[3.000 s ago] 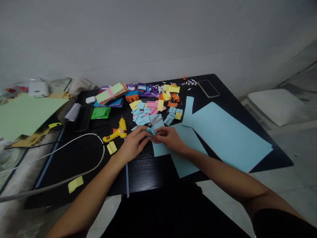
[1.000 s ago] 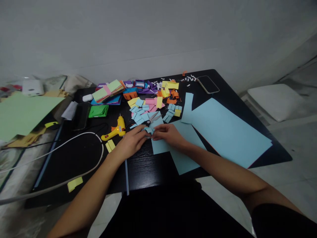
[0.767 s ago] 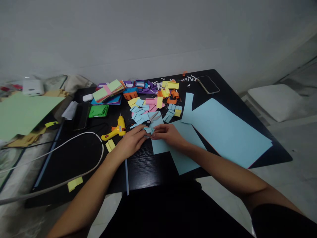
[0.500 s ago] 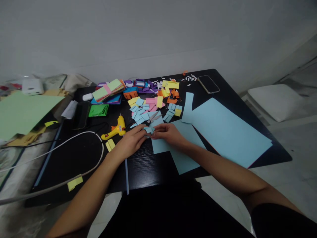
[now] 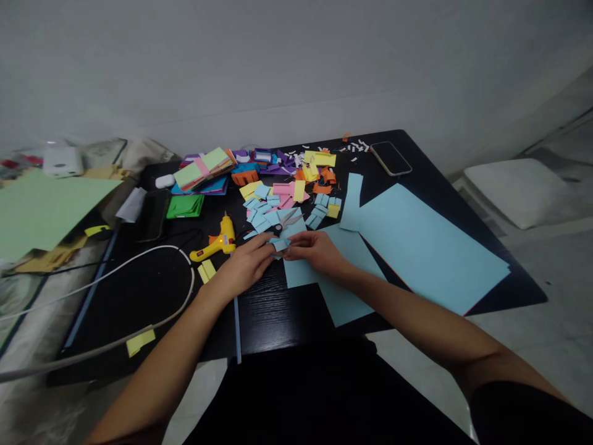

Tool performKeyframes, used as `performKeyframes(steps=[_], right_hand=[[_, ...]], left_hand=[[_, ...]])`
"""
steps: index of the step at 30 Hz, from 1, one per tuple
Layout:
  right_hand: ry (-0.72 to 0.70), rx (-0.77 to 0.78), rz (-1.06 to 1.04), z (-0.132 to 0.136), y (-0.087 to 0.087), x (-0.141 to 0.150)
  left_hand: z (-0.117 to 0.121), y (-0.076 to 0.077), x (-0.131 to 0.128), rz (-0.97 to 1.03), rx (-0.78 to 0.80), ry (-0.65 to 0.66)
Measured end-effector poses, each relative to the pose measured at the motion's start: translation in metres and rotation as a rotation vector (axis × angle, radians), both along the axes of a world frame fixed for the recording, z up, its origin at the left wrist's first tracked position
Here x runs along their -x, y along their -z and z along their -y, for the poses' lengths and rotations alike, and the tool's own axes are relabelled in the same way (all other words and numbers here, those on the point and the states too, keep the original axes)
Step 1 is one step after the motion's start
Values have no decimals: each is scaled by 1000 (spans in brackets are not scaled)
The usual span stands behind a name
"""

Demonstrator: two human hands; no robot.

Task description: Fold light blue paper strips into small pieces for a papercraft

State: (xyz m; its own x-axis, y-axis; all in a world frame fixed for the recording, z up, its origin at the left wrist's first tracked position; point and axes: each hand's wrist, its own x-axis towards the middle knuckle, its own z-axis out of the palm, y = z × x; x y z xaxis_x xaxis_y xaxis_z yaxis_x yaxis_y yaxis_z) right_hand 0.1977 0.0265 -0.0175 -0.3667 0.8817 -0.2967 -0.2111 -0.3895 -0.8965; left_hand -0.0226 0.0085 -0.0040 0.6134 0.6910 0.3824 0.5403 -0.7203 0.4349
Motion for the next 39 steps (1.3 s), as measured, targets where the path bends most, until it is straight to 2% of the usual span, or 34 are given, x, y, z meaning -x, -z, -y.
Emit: performKeyframes(steps=[14,23,26,29,31,34,39], right_hand=[[-6,-64,34,0,3,0],[2,-122,27,1,4,1],[35,-111,8,0,6,1],[95,-148,37,0,8,3],[135,-196,90,0,10,5],[158,-222,115,2,10,8],[149,-186,34,6,6,10]], left_hand=[[1,-1,-1,-13,4,-25],[9,-18,-8,14,29,-34],[11,-16,-10,161,31,-144],[12,-10,-17,302,144,-295],[13,-5,-23,298,197,-366],[13,1,-31,272,171,-471],[14,7,-36,317,199,-479]])
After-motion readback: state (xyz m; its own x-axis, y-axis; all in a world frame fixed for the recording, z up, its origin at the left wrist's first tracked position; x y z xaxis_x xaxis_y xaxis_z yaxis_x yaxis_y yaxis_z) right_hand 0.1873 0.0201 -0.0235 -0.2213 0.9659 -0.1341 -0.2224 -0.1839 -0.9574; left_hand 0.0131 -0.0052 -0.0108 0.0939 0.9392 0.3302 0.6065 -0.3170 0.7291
